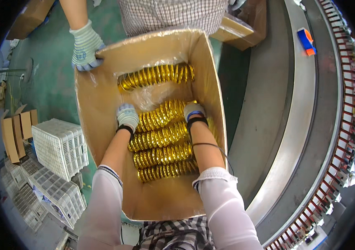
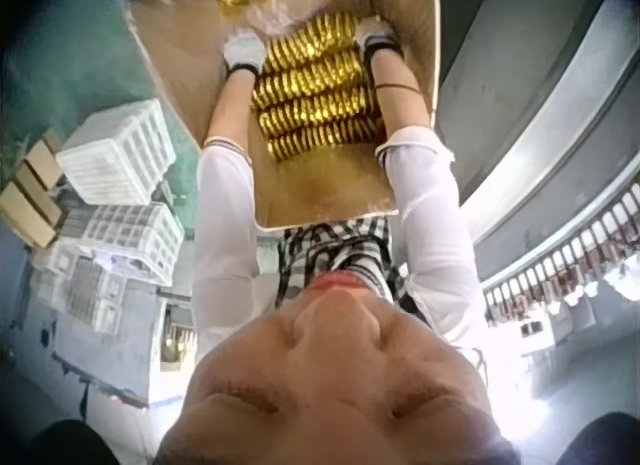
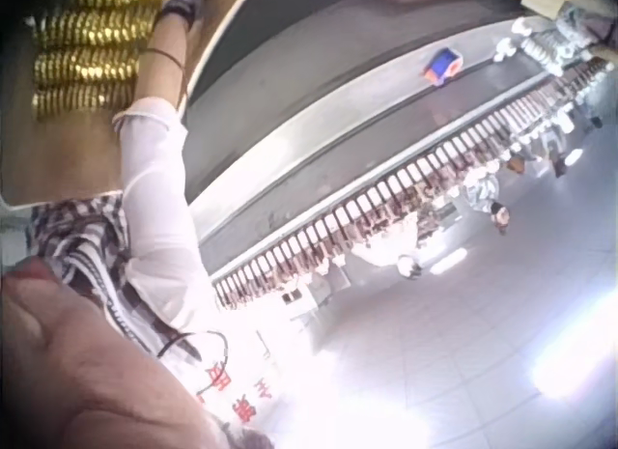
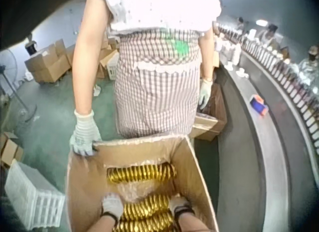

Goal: Packing gold-colored plastic or rubber products into cardboard boxes for shipping.

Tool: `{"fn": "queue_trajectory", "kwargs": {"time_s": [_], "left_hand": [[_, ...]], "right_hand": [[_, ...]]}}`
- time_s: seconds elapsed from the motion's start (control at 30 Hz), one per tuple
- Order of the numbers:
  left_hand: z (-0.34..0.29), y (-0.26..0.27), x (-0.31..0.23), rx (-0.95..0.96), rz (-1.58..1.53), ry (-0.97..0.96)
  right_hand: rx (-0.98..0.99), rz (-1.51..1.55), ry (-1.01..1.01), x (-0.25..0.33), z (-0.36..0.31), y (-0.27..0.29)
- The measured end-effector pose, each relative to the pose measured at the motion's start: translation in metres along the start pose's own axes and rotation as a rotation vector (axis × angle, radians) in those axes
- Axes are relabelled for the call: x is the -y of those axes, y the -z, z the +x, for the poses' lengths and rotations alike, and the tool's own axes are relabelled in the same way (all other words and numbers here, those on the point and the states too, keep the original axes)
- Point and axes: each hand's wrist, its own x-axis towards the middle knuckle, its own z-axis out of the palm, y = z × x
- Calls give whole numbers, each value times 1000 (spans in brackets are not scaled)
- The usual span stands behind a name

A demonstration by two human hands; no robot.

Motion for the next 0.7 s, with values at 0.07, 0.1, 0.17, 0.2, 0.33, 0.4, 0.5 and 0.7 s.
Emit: {"fn": "queue_trajectory", "kwargs": {"time_s": [0.07,0.1,0.17,0.2,0.33,0.4,0.5,0.7], "left_hand": [[-8,16,-21,0,-31,-80],[-13,3,15,-161,-71,-173],[-14,12,-4,-309,-223,-384],[-16,18,-21,-273,-298,-442],[-44,9,-81,-275,-255,-514],[-45,-2,-69,-371,-198,-560],[-39,-5,-58,-390,-256,-532],[-64,-15,-37,-298,-184,-287]], "right_hand": [[-179,-1,-114,16,-16,17],[-17,53,22,69,-41,63],[-233,-34,205,85,-56,67],[-425,-126,383,88,-63,59],[-433,178,368,47,-62,-8],[-519,162,389,50,-64,-25],[-447,116,381,65,-67,-9],[-384,150,323,78,-134,-1]]}}
